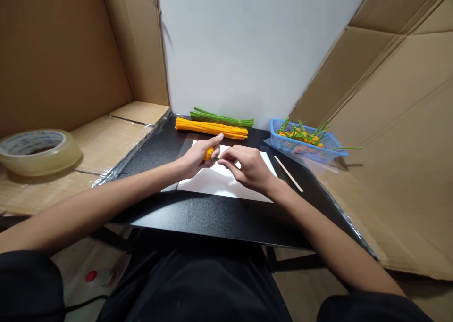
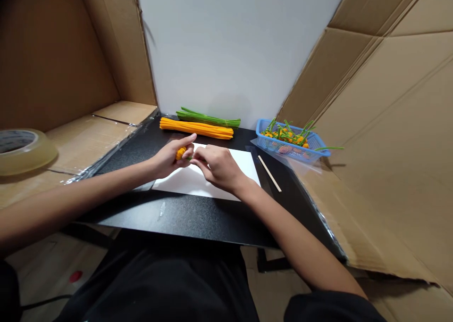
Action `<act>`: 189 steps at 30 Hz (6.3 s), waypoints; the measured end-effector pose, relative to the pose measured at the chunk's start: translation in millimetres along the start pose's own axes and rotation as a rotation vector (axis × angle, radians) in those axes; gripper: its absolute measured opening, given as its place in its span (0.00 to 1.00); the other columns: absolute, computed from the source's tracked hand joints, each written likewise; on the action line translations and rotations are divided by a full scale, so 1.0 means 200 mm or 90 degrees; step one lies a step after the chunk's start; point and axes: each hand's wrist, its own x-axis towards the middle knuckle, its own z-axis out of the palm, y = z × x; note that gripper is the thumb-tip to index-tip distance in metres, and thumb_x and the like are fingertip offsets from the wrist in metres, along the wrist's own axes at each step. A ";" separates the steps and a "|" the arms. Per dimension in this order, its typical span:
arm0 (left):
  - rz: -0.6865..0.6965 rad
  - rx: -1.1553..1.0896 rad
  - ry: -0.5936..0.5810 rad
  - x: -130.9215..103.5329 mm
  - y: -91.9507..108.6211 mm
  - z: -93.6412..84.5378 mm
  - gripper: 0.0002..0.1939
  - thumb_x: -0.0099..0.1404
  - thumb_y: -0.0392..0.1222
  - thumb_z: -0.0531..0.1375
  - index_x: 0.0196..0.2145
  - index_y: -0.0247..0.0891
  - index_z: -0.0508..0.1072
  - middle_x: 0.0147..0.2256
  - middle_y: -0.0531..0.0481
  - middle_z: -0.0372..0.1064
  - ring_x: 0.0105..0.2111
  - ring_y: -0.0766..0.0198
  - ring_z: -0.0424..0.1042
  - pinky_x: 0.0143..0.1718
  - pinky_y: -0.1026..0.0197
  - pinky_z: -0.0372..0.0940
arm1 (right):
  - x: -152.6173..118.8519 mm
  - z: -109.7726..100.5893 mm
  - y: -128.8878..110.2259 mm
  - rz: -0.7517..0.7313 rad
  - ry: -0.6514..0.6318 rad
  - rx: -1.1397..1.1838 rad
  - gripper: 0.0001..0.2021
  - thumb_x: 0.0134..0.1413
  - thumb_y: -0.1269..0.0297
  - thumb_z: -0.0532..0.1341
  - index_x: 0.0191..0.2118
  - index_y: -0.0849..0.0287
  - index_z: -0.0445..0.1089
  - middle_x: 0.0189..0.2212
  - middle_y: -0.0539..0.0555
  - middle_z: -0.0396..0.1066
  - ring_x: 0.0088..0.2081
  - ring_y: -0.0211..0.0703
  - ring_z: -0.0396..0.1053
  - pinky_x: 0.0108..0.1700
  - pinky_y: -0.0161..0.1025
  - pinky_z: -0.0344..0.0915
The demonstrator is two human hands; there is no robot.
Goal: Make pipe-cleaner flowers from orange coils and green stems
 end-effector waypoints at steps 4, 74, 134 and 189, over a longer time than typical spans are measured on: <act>-0.004 -0.035 0.046 -0.01 0.02 0.02 0.30 0.54 0.56 0.71 0.15 0.35 0.58 0.16 0.58 0.51 0.13 0.79 0.46 0.15 0.70 0.41 | 0.01 0.00 -0.01 -0.037 0.001 -0.047 0.09 0.67 0.67 0.59 0.34 0.61 0.71 0.25 0.53 0.69 0.27 0.40 0.63 0.32 0.37 0.57; 0.292 0.144 0.040 -0.01 -0.06 -0.04 0.20 0.55 0.50 0.73 0.38 0.34 0.73 0.39 0.45 0.79 0.42 0.60 0.79 0.48 0.59 0.71 | 0.02 0.01 0.01 0.254 0.210 0.182 0.04 0.55 0.65 0.68 0.32 0.59 0.78 0.31 0.54 0.79 0.29 0.40 0.71 0.32 0.39 0.67; 0.106 0.037 0.069 0.01 -0.02 -0.04 0.21 0.51 0.48 0.75 0.36 0.31 0.77 0.29 0.47 0.78 0.26 0.64 0.77 0.35 0.60 0.74 | 0.00 0.05 0.11 0.250 0.173 0.329 0.15 0.53 0.50 0.70 0.36 0.57 0.77 0.34 0.53 0.76 0.34 0.41 0.72 0.37 0.40 0.68; 0.173 0.115 -0.041 0.03 -0.07 -0.05 0.23 0.63 0.59 0.66 0.41 0.34 0.72 0.32 0.47 0.74 0.29 0.66 0.74 0.34 0.62 0.69 | -0.01 0.00 0.15 0.207 0.107 0.301 0.16 0.53 0.50 0.70 0.40 0.57 0.76 0.38 0.55 0.77 0.36 0.43 0.73 0.41 0.43 0.72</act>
